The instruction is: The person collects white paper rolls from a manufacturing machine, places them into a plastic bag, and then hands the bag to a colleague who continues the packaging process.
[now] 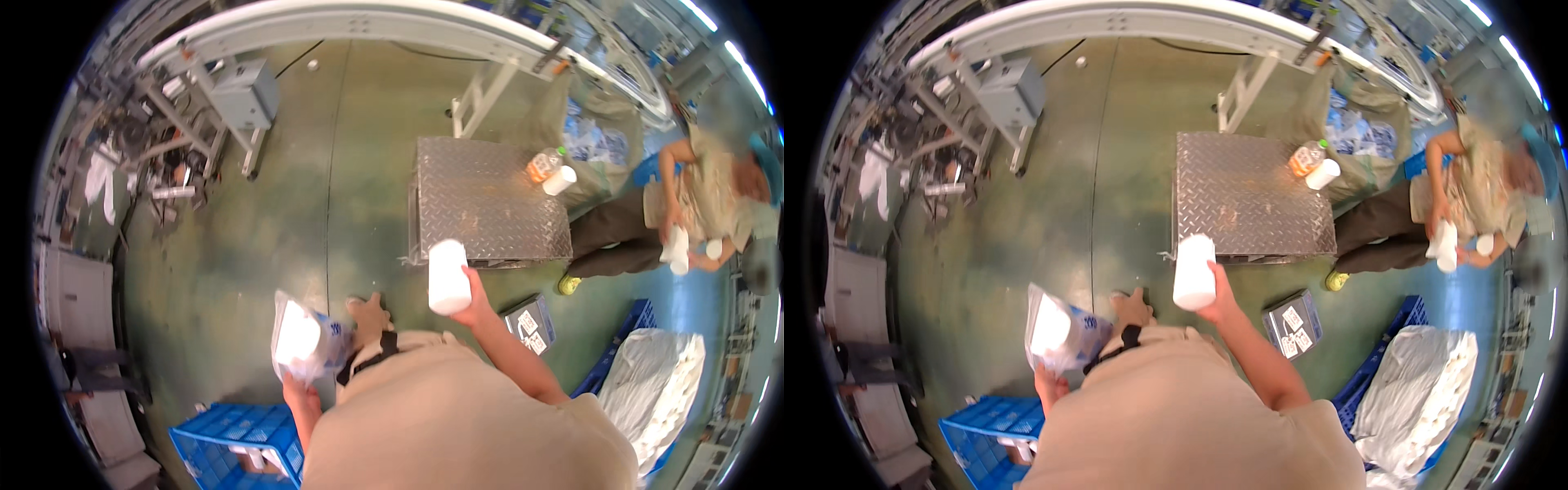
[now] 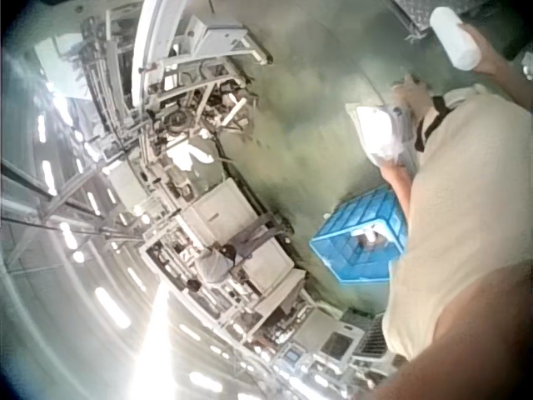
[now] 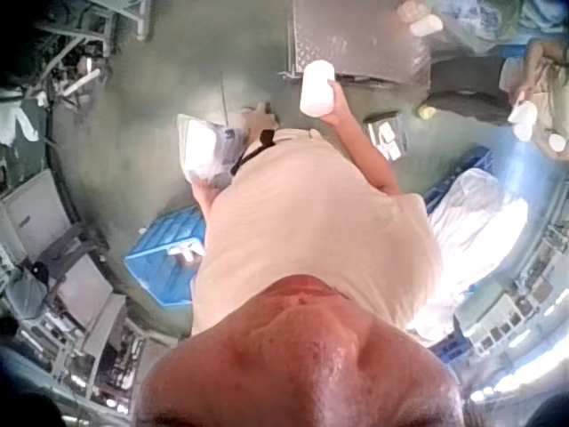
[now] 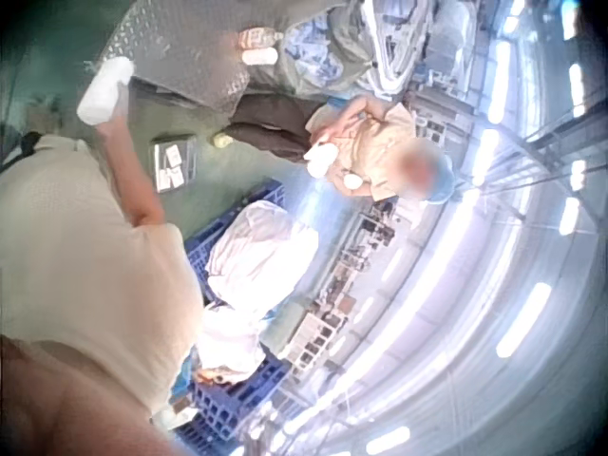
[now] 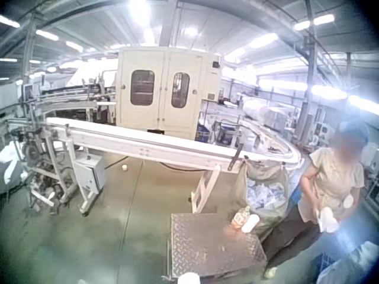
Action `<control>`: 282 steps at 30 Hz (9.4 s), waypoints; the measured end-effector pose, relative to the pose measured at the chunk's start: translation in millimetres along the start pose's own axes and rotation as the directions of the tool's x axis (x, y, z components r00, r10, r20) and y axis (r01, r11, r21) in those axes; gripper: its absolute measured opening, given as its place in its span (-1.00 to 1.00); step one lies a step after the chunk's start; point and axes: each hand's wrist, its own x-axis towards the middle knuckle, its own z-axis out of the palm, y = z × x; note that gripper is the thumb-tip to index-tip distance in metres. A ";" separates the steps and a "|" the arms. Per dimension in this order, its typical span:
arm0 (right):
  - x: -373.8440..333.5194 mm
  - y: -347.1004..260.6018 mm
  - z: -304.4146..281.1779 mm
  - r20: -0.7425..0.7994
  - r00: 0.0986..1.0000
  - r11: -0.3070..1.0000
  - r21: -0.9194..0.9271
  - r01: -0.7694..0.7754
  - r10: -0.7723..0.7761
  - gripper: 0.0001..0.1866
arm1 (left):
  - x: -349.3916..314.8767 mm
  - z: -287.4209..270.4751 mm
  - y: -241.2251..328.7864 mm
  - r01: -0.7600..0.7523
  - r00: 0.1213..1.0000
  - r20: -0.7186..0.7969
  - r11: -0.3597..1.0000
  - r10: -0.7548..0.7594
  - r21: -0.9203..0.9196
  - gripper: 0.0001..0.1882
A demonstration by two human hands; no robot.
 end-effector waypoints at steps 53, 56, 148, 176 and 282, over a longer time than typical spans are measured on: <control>567.2 175.7 81.7 -0.656 0.288 -0.463 -0.720 -0.517 0.698 -0.49 | 158.2 322.9 -109.6 -0.286 0.953 -0.021 0.921 0.302 0.265 -0.70; 573.5 178.4 84.5 -0.666 0.216 -0.484 -0.693 -0.535 0.714 -0.50 | 168.2 316.2 -81.8 -0.216 0.976 -0.019 0.972 0.219 0.097 -0.72; 391.3 -39.0 166.7 -0.046 0.412 -0.133 -0.974 0.184 0.910 -0.51 | 79.2 428.3 -32.8 -0.249 0.896 0.021 0.540 0.444 -0.804 -0.28; 395.5 -58.1 154.3 0.153 0.580 0.158 -0.987 0.043 0.800 -0.86 | 62.8 429.8 -40.4 -0.355 0.875 -0.107 0.477 0.472 -0.804 -0.29; 400.1 -61.9 199.5 0.034 0.231 -0.147 -0.677 0.721 0.972 -0.43 | 86.1 389.6 -70.6 -0.196 0.862 0.020 0.370 0.507 -0.908 -0.35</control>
